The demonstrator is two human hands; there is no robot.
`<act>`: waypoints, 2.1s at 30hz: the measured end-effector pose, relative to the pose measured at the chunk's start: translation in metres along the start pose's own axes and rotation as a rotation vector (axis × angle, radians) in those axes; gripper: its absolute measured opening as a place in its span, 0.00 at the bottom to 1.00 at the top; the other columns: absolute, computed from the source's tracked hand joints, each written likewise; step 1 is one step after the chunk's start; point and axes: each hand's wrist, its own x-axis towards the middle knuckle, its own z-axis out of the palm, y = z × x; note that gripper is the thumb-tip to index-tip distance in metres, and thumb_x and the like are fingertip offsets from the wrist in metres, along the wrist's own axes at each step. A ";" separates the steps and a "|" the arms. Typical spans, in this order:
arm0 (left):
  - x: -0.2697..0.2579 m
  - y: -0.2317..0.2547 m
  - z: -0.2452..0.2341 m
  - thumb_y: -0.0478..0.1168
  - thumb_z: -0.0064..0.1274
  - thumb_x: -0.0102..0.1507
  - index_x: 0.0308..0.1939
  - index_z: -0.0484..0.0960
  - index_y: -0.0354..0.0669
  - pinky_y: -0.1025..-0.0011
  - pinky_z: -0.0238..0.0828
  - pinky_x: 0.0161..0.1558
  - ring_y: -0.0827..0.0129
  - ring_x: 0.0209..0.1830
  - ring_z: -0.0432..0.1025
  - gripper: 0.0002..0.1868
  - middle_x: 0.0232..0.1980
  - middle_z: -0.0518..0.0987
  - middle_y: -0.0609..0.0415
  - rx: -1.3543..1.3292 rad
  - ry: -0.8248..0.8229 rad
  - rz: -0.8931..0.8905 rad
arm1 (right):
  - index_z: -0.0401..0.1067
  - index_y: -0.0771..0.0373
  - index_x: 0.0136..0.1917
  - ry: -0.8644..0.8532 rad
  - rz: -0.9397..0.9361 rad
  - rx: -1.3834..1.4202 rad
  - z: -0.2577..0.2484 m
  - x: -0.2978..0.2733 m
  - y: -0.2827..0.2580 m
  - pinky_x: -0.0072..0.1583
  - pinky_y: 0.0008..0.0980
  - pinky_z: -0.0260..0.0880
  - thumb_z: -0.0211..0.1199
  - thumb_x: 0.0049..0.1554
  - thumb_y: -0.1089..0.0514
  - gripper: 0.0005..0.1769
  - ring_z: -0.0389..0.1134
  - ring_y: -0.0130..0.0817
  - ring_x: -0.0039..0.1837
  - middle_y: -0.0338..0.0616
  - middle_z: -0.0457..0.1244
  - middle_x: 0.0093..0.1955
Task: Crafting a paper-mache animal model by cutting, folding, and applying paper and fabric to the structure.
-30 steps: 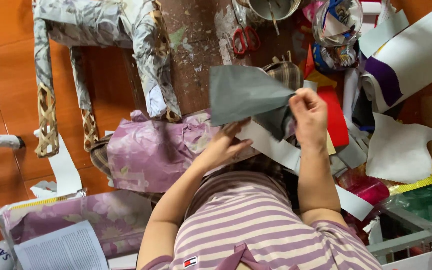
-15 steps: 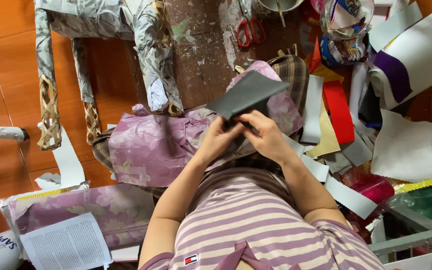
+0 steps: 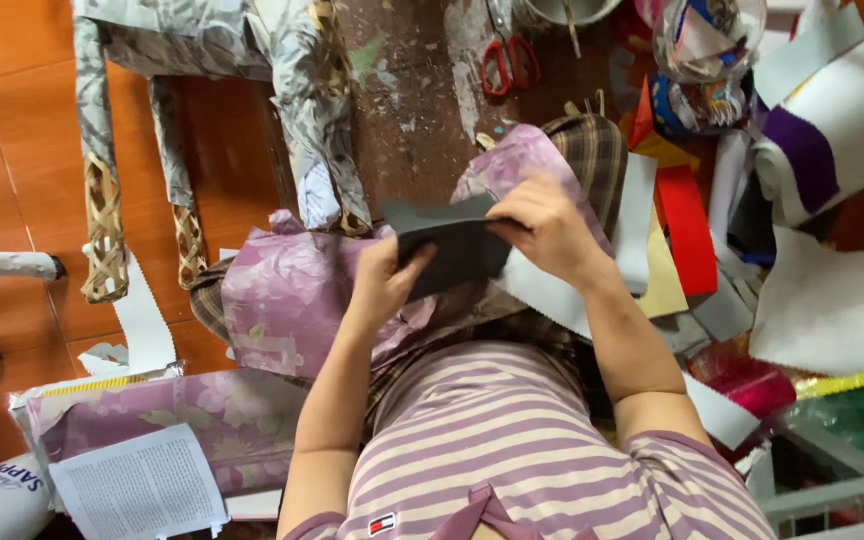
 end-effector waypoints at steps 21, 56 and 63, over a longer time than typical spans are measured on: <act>-0.015 -0.025 -0.104 0.50 0.65 0.60 0.37 0.81 0.35 0.79 0.75 0.30 0.75 0.28 0.73 0.20 0.29 0.77 0.50 -0.466 0.624 0.080 | 0.46 0.61 0.80 -0.326 0.858 -0.351 0.103 0.085 0.309 0.66 0.58 0.67 0.67 0.51 0.60 0.50 0.66 0.66 0.67 0.72 0.64 0.62; -0.068 -0.065 -0.116 0.37 0.63 0.62 0.37 0.78 0.36 0.74 0.80 0.32 0.71 0.27 0.78 0.10 0.28 0.76 0.52 -0.880 0.676 0.151 | 0.69 0.65 0.60 -1.048 0.140 0.697 -0.053 0.064 -0.057 0.35 0.32 0.69 0.59 0.48 0.15 0.52 0.75 0.36 0.39 0.49 0.71 0.46; -0.079 -0.029 -0.131 0.31 0.66 0.57 0.33 0.80 0.39 0.78 0.76 0.31 0.80 0.28 0.73 0.08 0.28 0.75 0.58 -0.545 0.511 0.147 | 0.70 0.64 0.57 -1.135 0.183 0.691 -0.057 0.068 -0.058 0.34 0.33 0.71 0.56 0.50 0.16 0.49 0.75 0.37 0.36 0.50 0.74 0.45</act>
